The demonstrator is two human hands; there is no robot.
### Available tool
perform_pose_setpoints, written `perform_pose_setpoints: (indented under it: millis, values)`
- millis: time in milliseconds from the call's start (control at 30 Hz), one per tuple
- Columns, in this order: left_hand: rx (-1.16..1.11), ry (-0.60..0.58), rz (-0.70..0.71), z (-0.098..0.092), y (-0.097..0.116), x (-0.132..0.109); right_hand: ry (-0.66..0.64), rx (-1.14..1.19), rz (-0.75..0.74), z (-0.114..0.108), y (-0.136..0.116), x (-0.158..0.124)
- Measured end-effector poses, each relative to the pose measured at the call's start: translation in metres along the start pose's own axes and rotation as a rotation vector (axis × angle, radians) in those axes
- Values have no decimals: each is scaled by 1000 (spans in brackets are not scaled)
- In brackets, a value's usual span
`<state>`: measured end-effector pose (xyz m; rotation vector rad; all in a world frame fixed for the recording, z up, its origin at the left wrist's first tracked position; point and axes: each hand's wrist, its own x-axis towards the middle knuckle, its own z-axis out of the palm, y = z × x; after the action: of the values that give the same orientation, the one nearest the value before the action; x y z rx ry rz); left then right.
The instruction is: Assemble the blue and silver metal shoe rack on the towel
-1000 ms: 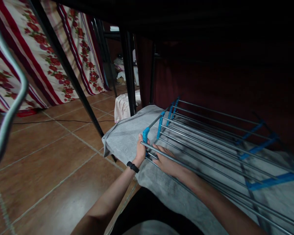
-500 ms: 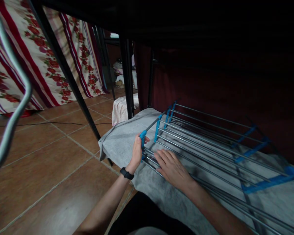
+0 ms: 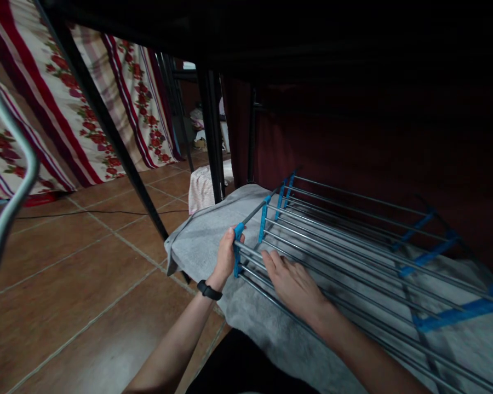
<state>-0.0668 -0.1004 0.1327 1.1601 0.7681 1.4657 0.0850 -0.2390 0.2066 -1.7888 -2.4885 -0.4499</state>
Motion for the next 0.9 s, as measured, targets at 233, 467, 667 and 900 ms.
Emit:
perform_pose_setpoints:
  millis: [233,467,667,900]
  values:
    - [-74,-147,-33,-7,0,4,-37,16,0,-1,4,4]
    - [-186,-382,-125,-28,9,8,-131,136,41,-2,6,7]
    - [-220,-482,-180,-41,3,17,-160,245,61,-5,1,15]
    - [-182,-491,-164,-38,1,24,-130,383,109,-13,-9,44]
